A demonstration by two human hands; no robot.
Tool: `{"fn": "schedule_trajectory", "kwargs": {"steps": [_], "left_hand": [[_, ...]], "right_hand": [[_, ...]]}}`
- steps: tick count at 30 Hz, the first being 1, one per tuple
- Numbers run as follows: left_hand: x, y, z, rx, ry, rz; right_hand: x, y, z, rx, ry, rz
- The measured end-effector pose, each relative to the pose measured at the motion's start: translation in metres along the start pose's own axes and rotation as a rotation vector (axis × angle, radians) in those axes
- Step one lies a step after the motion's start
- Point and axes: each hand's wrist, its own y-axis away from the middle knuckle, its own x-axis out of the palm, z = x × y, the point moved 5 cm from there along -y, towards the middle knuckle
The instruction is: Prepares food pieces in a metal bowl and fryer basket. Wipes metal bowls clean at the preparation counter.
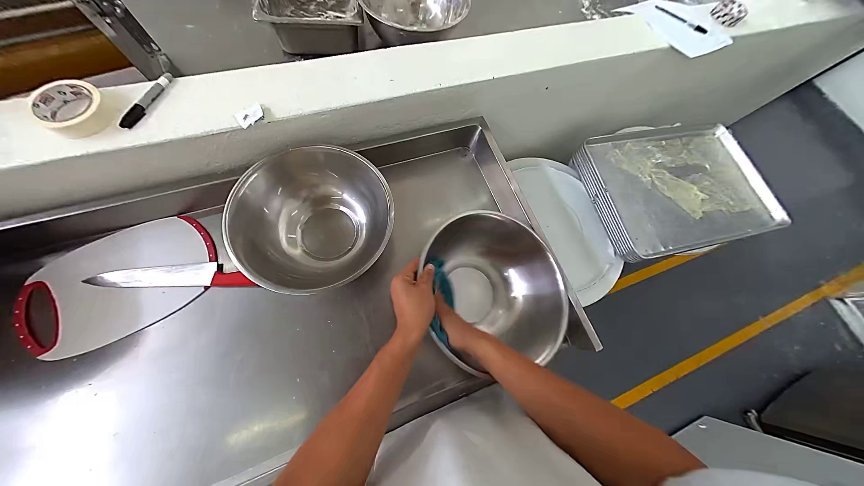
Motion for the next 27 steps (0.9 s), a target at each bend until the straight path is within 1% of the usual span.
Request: {"fn": "schedule_trajectory", "kwargs": {"steps": [1, 2, 3, 4, 5, 6, 7, 8, 9, 10, 11, 12, 13, 14, 15, 16, 17, 19, 21, 22, 23, 24, 25, 26, 27], "left_hand": [[-0.012, -0.004, -0.002, 0.016, -0.015, -0.015], [-0.023, -0.008, -0.006, 0.026, -0.040, -0.005], [-0.034, -0.009, -0.009, 0.037, -0.062, 0.000], [-0.041, -0.011, -0.011, 0.060, -0.075, -0.010], [-0.044, -0.014, -0.013, 0.091, -0.063, -0.026], [-0.041, -0.018, -0.012, 0.121, -0.031, -0.050], [-0.035, -0.019, -0.009, 0.140, 0.001, -0.065], [-0.028, -0.017, -0.006, 0.150, 0.027, -0.067], [-0.019, -0.017, -0.006, 0.153, 0.046, -0.052], [-0.012, -0.016, -0.005, 0.146, 0.047, -0.026], [-0.009, -0.014, -0.004, 0.121, 0.030, 0.006], [-0.007, -0.013, -0.005, 0.093, 0.005, 0.040], [-0.007, -0.011, -0.007, 0.063, -0.017, 0.068], [-0.007, -0.010, -0.011, 0.040, -0.033, 0.087], [-0.006, -0.009, -0.017, 0.021, -0.042, 0.106], [-0.005, -0.008, -0.021, -0.006, -0.050, 0.126], [-0.005, -0.006, -0.024, -0.030, -0.069, 0.135], [-0.012, -0.006, -0.027, -0.039, -0.132, 0.106], [-0.022, -0.009, -0.033, 0.011, -0.199, 0.062], [-0.025, -0.008, -0.037, 0.047, -0.230, 0.039], [-0.024, -0.007, -0.041, 0.093, -0.258, 0.019], [-0.021, -0.004, -0.044, 0.138, -0.277, 0.017], [-0.016, 0.000, -0.047, 0.174, -0.281, 0.021], [-0.011, 0.000, -0.050, 0.204, -0.272, 0.023], [-0.008, -0.002, -0.051, 0.221, -0.259, 0.028]], "right_hand": [[0.002, 0.026, 0.010, -0.018, -0.044, 0.195], [-0.005, 0.049, 0.008, -0.044, 0.070, 0.358], [-0.019, 0.070, -0.005, -0.072, 0.274, 0.460], [-0.037, 0.087, -0.022, -0.067, 0.504, 0.524], [-0.055, 0.094, -0.035, -0.036, 0.675, 0.544], [-0.067, 0.092, -0.042, 0.008, 0.778, 0.550], [-0.063, 0.084, -0.044, 0.039, 0.783, 0.543], [-0.046, 0.071, -0.040, 0.039, 0.662, 0.499], [-0.024, 0.052, -0.031, 0.011, 0.444, 0.397], [-0.003, 0.031, -0.018, -0.035, 0.181, 0.233], [0.011, 0.010, -0.004, -0.110, -0.047, -0.009], [0.013, -0.012, 0.011, -0.217, -0.182, -0.266], [0.008, -0.031, 0.023, -0.347, -0.193, -0.463], [-0.004, -0.048, 0.029, -0.478, -0.096, -0.600], [-0.021, -0.062, 0.029, -0.573, 0.087, -0.702], [-0.042, -0.073, 0.022, -0.621, 0.298, -0.759], [-0.063, -0.078, 0.011, -0.610, 0.496, -0.744], [-0.108, -0.076, -0.020, -0.484, 0.858, -0.567], [-0.145, -0.049, -0.060, -0.414, 1.112, -0.349], [-0.146, -0.027, -0.075, -0.393, 1.166, -0.237], [-0.136, -0.005, -0.086, -0.353, 1.147, -0.121], [-0.113, 0.018, -0.094, -0.263, 1.046, 0.019], [-0.082, 0.037, -0.092, -0.187, 0.826, 0.135], [-0.051, 0.047, -0.076, -0.166, 0.521, 0.194], [-0.024, 0.053, -0.051, -0.186, 0.153, 0.189]]}}
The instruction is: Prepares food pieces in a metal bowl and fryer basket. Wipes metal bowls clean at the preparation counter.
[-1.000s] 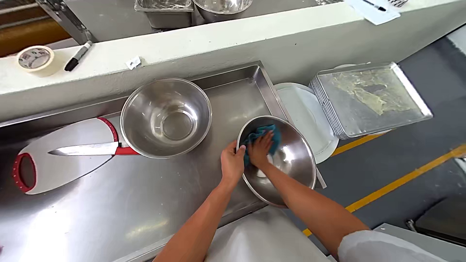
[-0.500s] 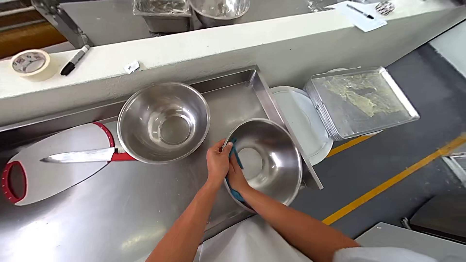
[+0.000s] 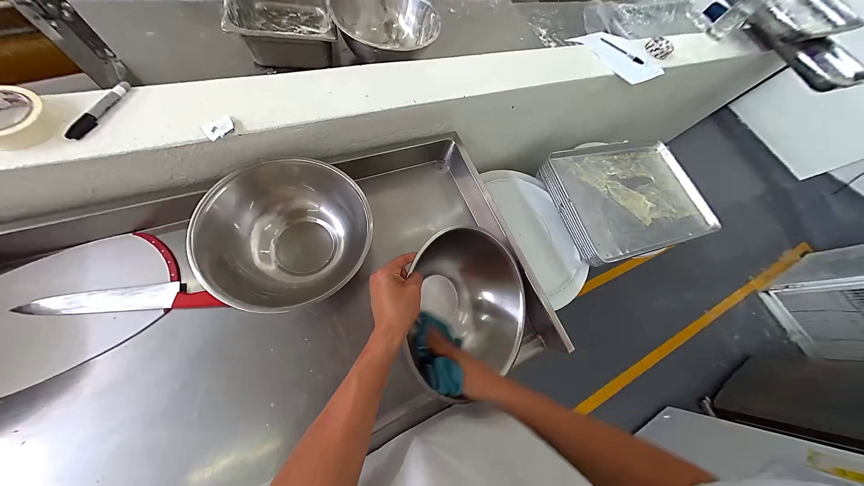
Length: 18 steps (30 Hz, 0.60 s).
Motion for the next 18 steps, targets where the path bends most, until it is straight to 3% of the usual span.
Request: {"fn": "schedule_trajectory", "kwargs": {"steps": [3, 7, 9, 13, 15, 18], "left_hand": [[-0.004, -0.004, 0.012, -0.032, 0.060, 0.034], [-0.006, -0.013, 0.033, -0.078, 0.157, 0.059], [-0.008, -0.011, 0.046, -0.092, 0.226, 0.049], [-0.013, -0.008, 0.056, -0.117, 0.261, 0.029], [-0.015, -0.006, 0.061, -0.144, 0.270, 0.014], [-0.012, -0.005, 0.066, -0.162, 0.312, 0.002]], "right_hand": [[0.020, -0.016, 0.056, 0.059, -0.956, -0.206], [-0.010, -0.007, 0.075, 0.264, -1.389, -0.280], [-0.040, -0.004, 0.078, 0.195, -1.217, -0.316], [-0.135, 0.004, 0.003, 0.030, -0.330, -0.657], [-0.167, 0.023, 0.001, 0.020, -0.051, -0.750], [-0.157, 0.028, 0.027, -0.122, 0.429, -0.597]]}}
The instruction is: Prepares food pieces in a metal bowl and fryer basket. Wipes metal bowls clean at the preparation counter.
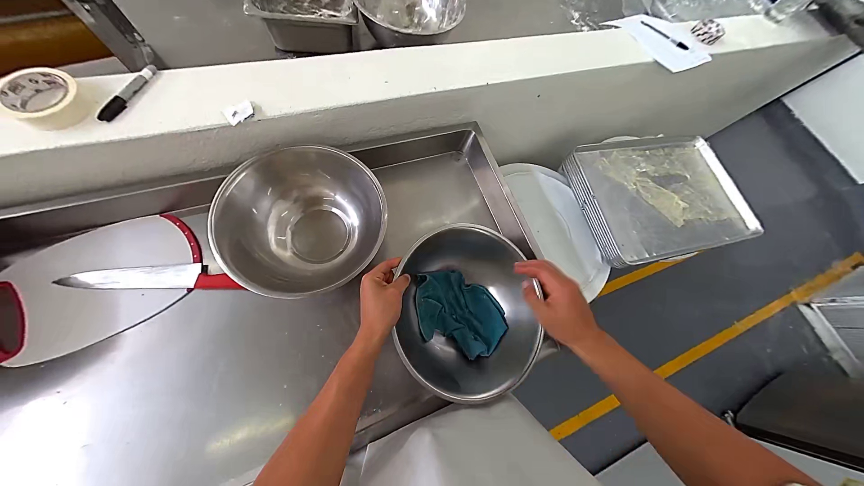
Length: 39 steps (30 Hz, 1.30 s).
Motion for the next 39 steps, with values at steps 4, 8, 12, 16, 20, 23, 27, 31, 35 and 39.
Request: {"fn": "schedule_trajectory", "kwargs": {"steps": [4, 8, 12, 16, 20, 23, 27, 31, 35, 39], "left_hand": [[0.005, 0.000, 0.000, -0.027, -0.020, 0.021], [0.017, 0.004, 0.006, -0.061, -0.043, 0.077], [0.024, 0.002, 0.011, -0.037, 0.043, -0.018], [0.003, -0.002, 0.004, 0.034, -0.005, -0.095], [-0.021, -0.002, -0.007, 0.073, -0.093, -0.091], [-0.016, -0.006, -0.004, 0.153, -0.043, -0.130], [0.004, -0.007, 0.009, 0.089, 0.026, -0.085], [0.003, 0.000, 0.026, -0.019, -0.026, 0.004], [0.013, 0.008, 0.018, -0.085, 0.001, 0.029], [0.004, 0.012, -0.011, -0.084, -0.087, -0.015]], "right_hand": [[0.083, 0.011, 0.024, -0.515, 0.235, 0.400], [0.166, -0.006, -0.034, -0.526, 0.304, 0.513], [0.209, -0.056, -0.011, 0.036, 0.179, -0.115], [0.187, -0.005, 0.103, 0.160, -0.622, 0.396], [0.117, 0.069, 0.055, -0.143, -0.064, 0.991], [0.105, 0.067, 0.022, -0.088, 0.203, 1.100], [0.182, 0.038, 0.100, 0.199, -0.604, 0.606], [0.215, -0.013, 0.107, 0.070, -0.626, 0.000], [0.201, -0.058, 0.061, -0.270, -0.066, -0.351], [0.152, -0.068, -0.020, -0.269, 0.437, -0.030]]}}
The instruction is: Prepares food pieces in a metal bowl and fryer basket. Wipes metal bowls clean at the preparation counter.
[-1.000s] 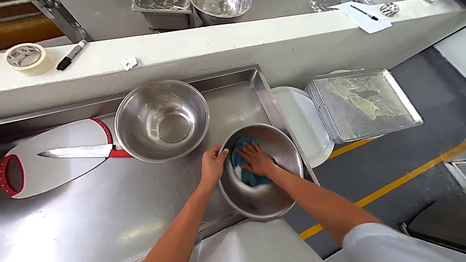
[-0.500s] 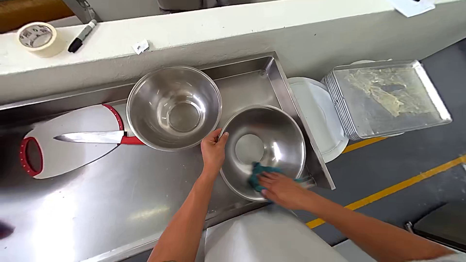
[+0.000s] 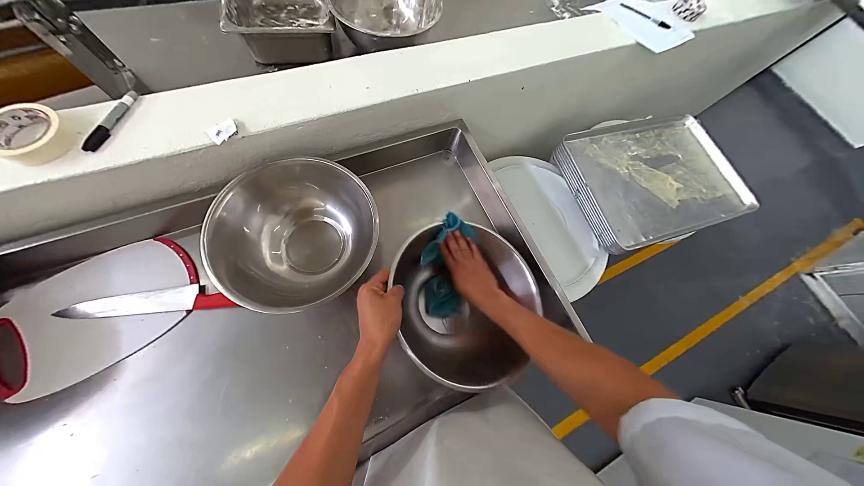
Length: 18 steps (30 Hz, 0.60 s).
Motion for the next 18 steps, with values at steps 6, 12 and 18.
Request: {"fn": "schedule_trajectory", "kwargs": {"steps": [6, 12, 18], "left_hand": [[-0.009, -0.004, -0.012, 0.233, -0.021, -0.190], [0.027, 0.002, 0.024, 0.084, -0.010, 0.048], [0.032, -0.001, 0.018, -0.019, -0.031, 0.129]], "right_hand": [[-0.067, 0.100, 0.010, 0.186, -0.100, 0.666], [-0.044, 0.066, 0.139, 0.445, -1.165, 0.231], [-0.018, -0.007, 0.050, 0.057, -0.296, -0.252]]}}
